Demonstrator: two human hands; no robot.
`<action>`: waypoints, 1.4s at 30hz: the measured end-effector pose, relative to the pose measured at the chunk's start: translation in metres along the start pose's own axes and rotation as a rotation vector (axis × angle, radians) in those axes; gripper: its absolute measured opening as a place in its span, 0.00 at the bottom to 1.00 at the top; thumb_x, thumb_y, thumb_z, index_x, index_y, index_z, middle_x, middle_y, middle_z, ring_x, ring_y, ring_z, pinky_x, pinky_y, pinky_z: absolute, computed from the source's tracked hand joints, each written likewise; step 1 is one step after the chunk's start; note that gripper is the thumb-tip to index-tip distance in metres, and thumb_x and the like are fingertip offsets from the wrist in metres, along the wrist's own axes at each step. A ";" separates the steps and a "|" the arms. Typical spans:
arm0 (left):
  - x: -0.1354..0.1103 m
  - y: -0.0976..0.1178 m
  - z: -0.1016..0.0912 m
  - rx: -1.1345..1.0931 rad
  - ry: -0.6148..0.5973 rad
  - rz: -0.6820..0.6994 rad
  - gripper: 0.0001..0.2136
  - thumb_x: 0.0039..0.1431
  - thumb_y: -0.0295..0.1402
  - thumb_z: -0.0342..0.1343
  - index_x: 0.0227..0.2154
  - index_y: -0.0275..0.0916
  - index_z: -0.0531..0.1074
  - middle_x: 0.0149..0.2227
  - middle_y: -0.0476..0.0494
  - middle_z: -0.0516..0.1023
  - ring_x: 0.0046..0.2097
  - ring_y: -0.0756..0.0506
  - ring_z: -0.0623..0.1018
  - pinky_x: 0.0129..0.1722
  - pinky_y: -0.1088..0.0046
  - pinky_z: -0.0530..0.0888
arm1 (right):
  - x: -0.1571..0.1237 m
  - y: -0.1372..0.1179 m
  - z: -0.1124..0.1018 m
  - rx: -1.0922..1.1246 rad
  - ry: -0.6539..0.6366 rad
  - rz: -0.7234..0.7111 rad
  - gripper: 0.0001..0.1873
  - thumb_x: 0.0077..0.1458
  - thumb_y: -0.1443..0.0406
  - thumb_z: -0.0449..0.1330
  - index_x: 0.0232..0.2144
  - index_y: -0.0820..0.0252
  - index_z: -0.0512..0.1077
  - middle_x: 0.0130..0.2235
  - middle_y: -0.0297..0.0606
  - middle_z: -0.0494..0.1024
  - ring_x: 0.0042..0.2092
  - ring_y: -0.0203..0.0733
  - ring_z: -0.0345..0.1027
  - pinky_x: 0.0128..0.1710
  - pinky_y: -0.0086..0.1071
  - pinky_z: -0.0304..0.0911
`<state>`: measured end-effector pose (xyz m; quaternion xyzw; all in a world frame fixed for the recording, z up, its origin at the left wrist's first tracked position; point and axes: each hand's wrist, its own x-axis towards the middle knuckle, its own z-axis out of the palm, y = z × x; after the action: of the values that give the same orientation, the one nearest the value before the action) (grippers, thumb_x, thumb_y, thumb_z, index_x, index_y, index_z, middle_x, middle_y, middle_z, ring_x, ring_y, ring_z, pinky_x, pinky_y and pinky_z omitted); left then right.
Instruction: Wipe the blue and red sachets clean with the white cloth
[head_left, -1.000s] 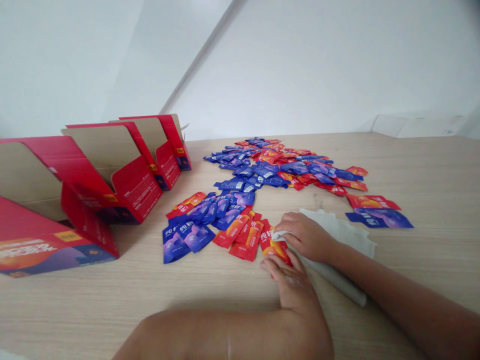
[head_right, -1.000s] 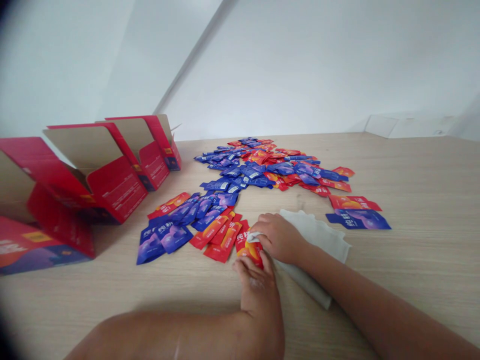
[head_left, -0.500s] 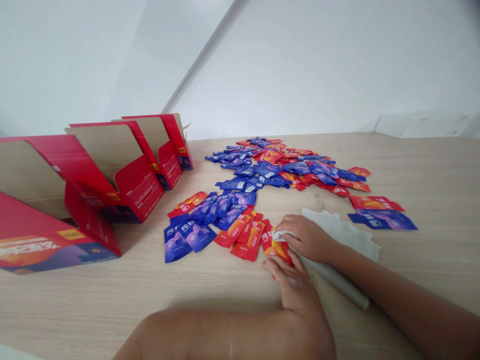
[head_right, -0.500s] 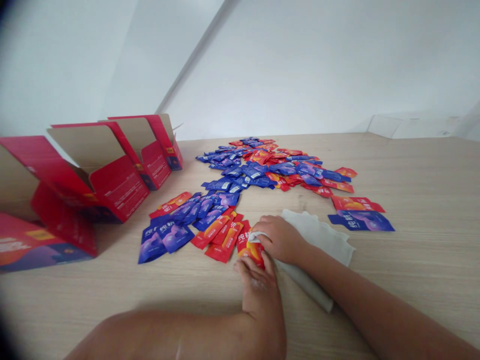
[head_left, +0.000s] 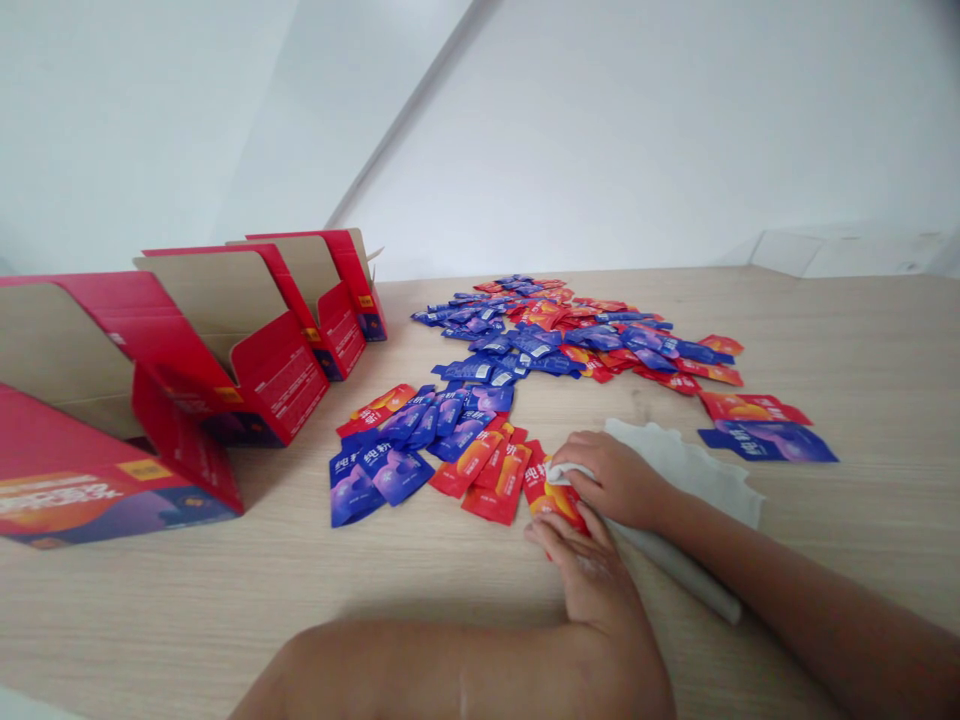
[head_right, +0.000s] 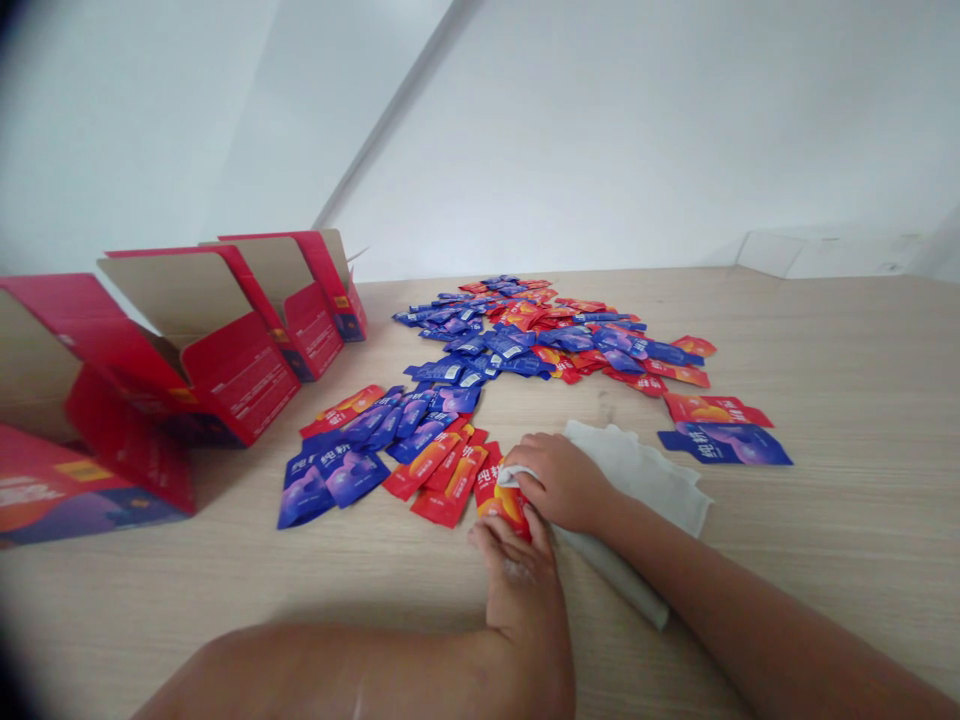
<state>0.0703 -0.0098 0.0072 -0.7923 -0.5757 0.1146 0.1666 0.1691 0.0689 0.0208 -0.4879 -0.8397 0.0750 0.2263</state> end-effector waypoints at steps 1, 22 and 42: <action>0.000 -0.001 -0.001 0.005 -0.010 0.009 0.24 0.55 0.20 0.41 0.56 0.33 0.59 0.51 0.24 0.70 0.50 0.35 0.71 0.50 0.50 0.67 | 0.000 0.000 0.000 0.000 0.002 0.001 0.10 0.54 0.70 0.51 0.35 0.60 0.71 0.35 0.39 0.73 0.38 0.41 0.63 0.40 0.35 0.56; -0.001 0.000 0.000 0.106 -0.018 0.029 0.23 0.57 0.22 0.40 0.57 0.34 0.58 0.50 0.26 0.71 0.50 0.35 0.72 0.49 0.49 0.67 | 0.000 -0.001 0.000 -0.001 -0.003 0.009 0.10 0.53 0.70 0.51 0.36 0.60 0.71 0.36 0.40 0.73 0.39 0.42 0.63 0.41 0.35 0.56; -0.001 0.004 0.005 0.013 0.071 -0.042 0.21 0.57 0.23 0.42 0.54 0.36 0.62 0.49 0.27 0.72 0.50 0.35 0.72 0.50 0.48 0.65 | 0.000 0.001 0.001 -0.001 0.010 -0.012 0.10 0.53 0.70 0.51 0.35 0.60 0.71 0.35 0.39 0.73 0.39 0.42 0.63 0.41 0.35 0.56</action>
<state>0.0713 -0.0115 0.0006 -0.7824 -0.5852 0.0865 0.1946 0.1692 0.0690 0.0197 -0.4833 -0.8416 0.0707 0.2307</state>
